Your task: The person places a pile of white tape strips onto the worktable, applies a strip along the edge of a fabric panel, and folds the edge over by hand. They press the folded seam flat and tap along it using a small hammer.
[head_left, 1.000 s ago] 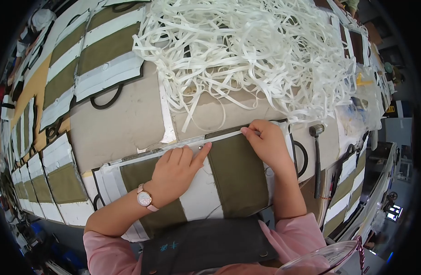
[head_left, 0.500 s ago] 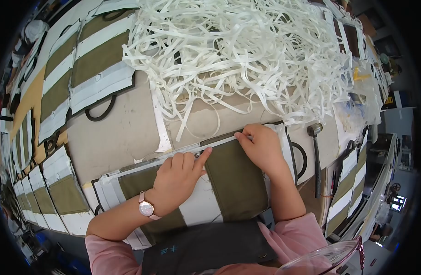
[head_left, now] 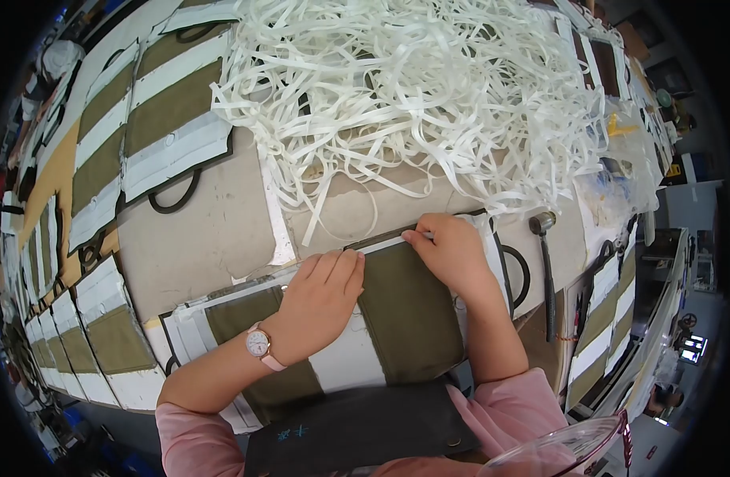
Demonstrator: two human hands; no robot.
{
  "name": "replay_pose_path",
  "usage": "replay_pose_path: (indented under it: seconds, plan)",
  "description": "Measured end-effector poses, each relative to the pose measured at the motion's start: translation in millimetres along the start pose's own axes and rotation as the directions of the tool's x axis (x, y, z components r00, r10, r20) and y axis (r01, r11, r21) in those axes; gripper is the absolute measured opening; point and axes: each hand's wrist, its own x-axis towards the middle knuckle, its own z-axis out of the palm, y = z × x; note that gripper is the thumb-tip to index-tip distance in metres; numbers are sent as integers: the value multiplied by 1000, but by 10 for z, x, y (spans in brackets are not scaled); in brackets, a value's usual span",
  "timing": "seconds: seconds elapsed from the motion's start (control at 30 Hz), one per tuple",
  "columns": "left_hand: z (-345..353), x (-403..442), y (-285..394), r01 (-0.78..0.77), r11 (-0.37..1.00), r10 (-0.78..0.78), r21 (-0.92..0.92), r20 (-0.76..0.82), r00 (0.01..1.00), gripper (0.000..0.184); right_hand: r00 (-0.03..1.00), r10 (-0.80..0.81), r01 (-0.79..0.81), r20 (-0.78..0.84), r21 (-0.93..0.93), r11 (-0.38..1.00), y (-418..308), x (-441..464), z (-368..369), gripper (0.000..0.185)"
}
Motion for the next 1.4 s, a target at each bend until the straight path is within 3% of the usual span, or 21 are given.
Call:
replay_pose_path:
  seconds: [0.13, 0.23, 0.33, 0.43, 0.53, 0.63, 0.93, 1.03, 1.4]
  plan:
    - [21, 1, -74, -38, 994, 36, -100, -21, 999, 48, 999, 25, -27, 41, 47, 999, 19, 13, -59, 28]
    - [-17, 47, -23, -32, 999, 33, -10, 44, 998, 46, 1000, -14, 14, -9, -22, 1000, 49, 22, 4, 30]
    - [-50, 178, 106, -19, 996, 5, 91, 150, 989, 47, 989, 25, -46, -147, -142, 989, -4, -43, -66, 30]
    - [-8, 246, 163, 7, 991, -30, 134, 168, 985, 47, 974, 105, -99, -199, 41, 994, 238, -64, -232, 27]
    - [162, 268, 144, -65, 994, 65, 85, 2, 998, 47, 974, 148, -100, -172, 260, 961, 369, -87, -269, 22]
    - [239, 251, 104, -82, 997, 82, 4, -90, 993, 46, 964, 187, -146, -187, 213, 966, 332, -81, -236, 18]
    - [252, 428, 59, 45, 997, -40, -65, 74, 996, 58, 972, 190, -162, -135, 195, 967, 400, -57, -220, 18]
    - [300, 437, 59, 25, 999, -23, -37, 45, 999, 61, 974, 175, -139, -141, 234, 962, 416, -73, -218, 18]
    - [282, 485, 70, 34, 999, -32, -23, 76, 997, 56, 964, 174, -162, -202, 73, 984, 303, -68, -186, 18]
